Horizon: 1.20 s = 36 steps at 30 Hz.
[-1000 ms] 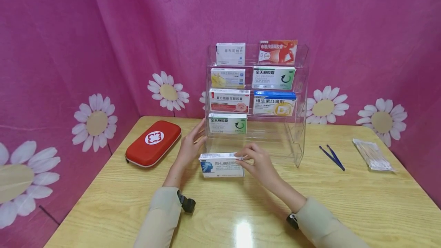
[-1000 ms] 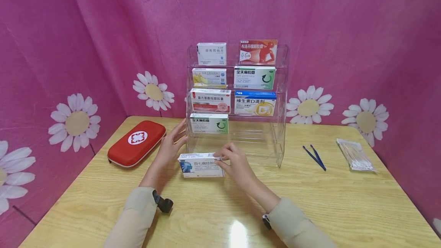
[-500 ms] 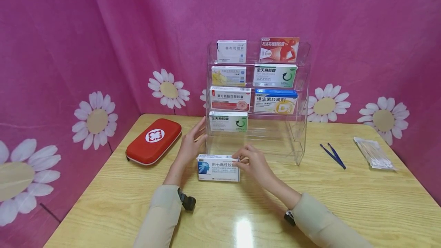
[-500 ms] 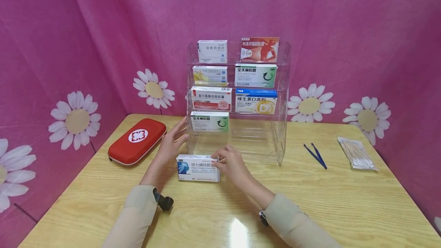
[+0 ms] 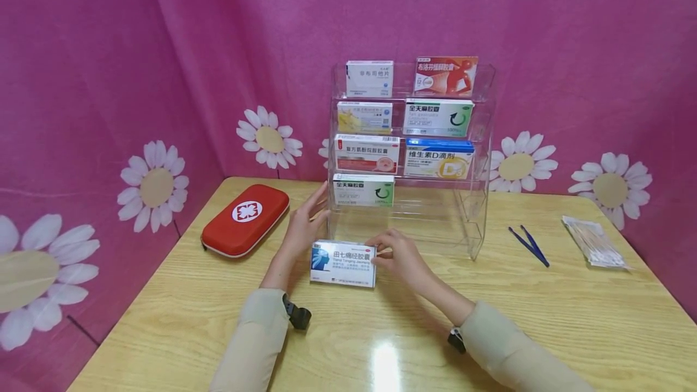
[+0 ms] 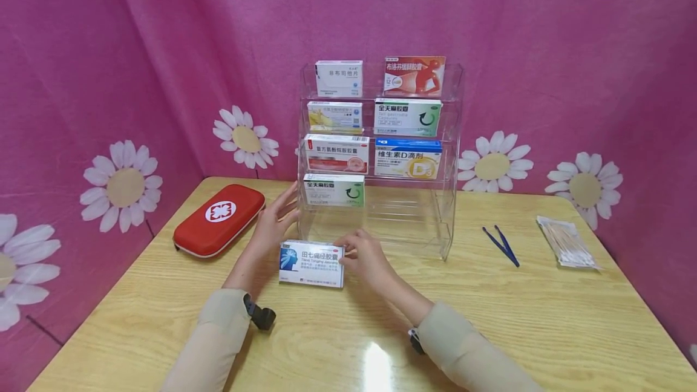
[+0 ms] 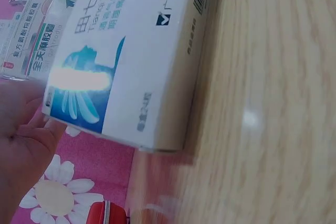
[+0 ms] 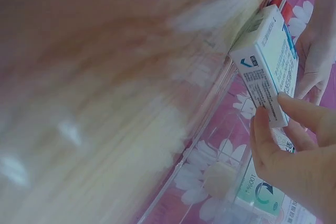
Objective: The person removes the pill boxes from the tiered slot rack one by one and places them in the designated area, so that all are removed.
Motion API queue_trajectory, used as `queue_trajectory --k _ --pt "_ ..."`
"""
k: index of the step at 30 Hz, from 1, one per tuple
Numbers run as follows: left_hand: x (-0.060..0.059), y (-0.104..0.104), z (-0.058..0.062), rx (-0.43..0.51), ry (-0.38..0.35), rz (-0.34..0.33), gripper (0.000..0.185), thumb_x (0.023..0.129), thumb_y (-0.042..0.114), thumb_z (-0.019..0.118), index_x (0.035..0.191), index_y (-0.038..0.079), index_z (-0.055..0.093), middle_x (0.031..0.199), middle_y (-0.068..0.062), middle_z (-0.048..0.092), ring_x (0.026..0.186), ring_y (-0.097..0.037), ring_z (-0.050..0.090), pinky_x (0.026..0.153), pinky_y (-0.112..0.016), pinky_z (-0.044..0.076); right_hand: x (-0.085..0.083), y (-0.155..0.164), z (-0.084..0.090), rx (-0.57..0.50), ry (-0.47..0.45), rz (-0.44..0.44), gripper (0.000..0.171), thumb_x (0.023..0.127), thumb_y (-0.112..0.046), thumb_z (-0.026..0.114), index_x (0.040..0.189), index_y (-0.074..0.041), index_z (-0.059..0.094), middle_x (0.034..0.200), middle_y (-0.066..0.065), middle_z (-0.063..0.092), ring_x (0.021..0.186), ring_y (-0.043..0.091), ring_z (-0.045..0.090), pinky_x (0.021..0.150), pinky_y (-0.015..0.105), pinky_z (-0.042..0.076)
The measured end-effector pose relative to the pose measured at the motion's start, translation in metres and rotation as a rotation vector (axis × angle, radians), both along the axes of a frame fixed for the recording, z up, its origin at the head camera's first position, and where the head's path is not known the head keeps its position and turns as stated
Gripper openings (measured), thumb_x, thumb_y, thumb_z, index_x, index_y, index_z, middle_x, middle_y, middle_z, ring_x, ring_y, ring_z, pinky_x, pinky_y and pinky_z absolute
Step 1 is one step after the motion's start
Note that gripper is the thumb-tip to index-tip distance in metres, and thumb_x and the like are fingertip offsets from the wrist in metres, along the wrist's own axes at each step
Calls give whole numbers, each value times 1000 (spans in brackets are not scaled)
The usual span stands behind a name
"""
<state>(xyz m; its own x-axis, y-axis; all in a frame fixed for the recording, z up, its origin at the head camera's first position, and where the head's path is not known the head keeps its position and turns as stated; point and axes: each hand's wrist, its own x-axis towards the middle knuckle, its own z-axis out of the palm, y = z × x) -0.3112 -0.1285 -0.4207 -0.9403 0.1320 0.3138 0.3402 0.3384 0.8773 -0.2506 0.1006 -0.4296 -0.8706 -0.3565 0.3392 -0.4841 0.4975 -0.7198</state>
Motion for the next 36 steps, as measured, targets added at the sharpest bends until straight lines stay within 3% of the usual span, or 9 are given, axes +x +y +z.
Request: queue_trajectory --k 17,23,29,36 --pt "-2 0 -3 -8 77 3 66 92 -3 61 151 17 39 146 -15 52 130 -32 56 106 -42 49 -13 -2 -4 116 -105 110 25 83 5 70 108 7 69 109 26 69 92 33 72 77 29 62" --pt "0 1 -3 2 58 9 66 92 -2 61 151 20 39 148 -12 51 131 -31 55 106 -41 49 -17 -2 -5 124 -135 148 24 83 4 71 107 8 69 106 26 70 89 32 72 75 28 62" --pt "-1 1 -2 19 81 1 66 91 -4 61 151 16 39 147 -15 51 130 -33 56 104 -44 50 -21 -2 -8 150 -183 153 23 85 2 70 106 8 69 97 22 72 86 29 72 76 28 62" --pt "0 2 0 23 42 -7 64 92 -7 58 151 9 36 149 -20 47 132 -37 52 107 -47 46 -22 -3 -7 162 -220 150 23 86 2 69 108 8 69 103 23 71 94 32 71 79 30 62"
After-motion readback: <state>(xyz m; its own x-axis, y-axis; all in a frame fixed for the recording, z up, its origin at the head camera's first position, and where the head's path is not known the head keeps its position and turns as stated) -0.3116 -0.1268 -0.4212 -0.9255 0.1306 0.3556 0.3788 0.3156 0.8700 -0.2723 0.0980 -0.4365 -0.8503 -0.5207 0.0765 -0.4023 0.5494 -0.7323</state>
